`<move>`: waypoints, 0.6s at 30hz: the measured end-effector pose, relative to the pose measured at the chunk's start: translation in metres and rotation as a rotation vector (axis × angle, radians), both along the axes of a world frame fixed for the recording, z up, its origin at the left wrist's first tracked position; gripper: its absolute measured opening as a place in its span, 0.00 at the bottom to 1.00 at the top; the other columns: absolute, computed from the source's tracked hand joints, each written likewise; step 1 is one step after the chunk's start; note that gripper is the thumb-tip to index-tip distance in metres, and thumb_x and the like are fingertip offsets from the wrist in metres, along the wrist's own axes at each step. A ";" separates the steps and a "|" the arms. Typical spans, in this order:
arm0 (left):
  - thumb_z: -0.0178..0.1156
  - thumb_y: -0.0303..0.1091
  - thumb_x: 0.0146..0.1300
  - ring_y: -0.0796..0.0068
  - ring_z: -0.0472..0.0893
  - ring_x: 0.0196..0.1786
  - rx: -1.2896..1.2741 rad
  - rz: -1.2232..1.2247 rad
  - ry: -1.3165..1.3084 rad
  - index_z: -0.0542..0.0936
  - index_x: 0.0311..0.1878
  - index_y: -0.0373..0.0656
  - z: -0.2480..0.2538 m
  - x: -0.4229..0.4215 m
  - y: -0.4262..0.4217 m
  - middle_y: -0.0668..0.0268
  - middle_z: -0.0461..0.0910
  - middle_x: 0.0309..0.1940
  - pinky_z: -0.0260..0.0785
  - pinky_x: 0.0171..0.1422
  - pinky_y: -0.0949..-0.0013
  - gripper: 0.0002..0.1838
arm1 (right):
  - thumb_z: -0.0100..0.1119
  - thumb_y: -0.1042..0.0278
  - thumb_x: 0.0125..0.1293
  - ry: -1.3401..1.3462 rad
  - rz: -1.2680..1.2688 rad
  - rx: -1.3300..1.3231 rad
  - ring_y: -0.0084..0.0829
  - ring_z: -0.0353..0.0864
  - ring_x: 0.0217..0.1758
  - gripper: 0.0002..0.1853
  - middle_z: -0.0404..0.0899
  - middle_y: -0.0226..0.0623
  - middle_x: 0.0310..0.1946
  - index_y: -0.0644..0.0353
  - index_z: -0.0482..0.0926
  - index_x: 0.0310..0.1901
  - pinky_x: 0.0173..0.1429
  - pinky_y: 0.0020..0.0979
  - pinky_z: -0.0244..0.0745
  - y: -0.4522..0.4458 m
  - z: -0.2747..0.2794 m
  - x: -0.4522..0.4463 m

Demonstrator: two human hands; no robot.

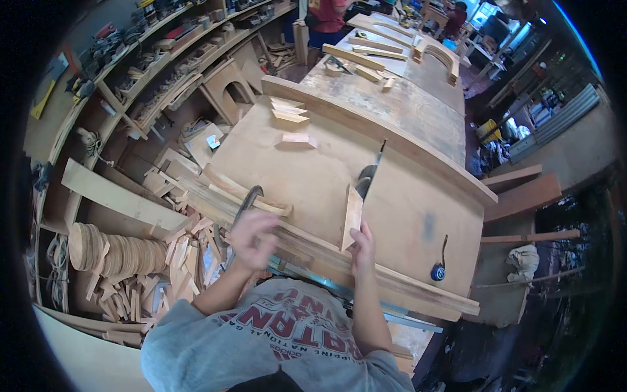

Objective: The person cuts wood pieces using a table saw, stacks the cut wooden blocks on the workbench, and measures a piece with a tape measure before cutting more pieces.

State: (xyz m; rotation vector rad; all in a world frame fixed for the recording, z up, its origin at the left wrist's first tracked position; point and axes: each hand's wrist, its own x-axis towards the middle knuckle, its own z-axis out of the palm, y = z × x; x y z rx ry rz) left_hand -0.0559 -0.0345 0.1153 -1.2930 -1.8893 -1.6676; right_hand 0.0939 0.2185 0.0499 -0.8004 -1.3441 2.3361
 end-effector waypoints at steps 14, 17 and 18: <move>0.54 0.39 0.79 0.44 0.79 0.62 -0.081 0.856 -0.333 0.78 0.62 0.30 -0.160 -0.150 -0.057 0.46 0.81 0.58 0.68 0.72 0.50 0.21 | 0.70 0.73 0.56 -0.207 0.462 1.250 0.47 0.83 0.64 0.35 0.84 0.47 0.59 0.48 0.75 0.68 0.64 0.43 0.78 0.045 -0.027 -0.268; 0.51 0.40 0.79 0.44 0.79 0.59 -0.067 0.816 -0.363 0.79 0.60 0.30 -0.161 -0.151 -0.057 0.46 0.81 0.56 0.69 0.67 0.50 0.21 | 0.72 0.71 0.55 -0.095 0.563 1.659 0.52 0.82 0.65 0.35 0.84 0.50 0.60 0.49 0.75 0.68 0.68 0.46 0.77 0.059 -0.066 -0.320; 0.51 0.40 0.79 0.44 0.79 0.59 -0.074 0.820 -0.374 0.79 0.60 0.30 -0.162 -0.150 -0.057 0.46 0.81 0.56 0.69 0.67 0.50 0.21 | 0.72 0.71 0.55 -0.101 0.577 1.653 0.52 0.82 0.65 0.35 0.84 0.50 0.60 0.49 0.75 0.68 0.68 0.46 0.77 0.063 -0.079 -0.332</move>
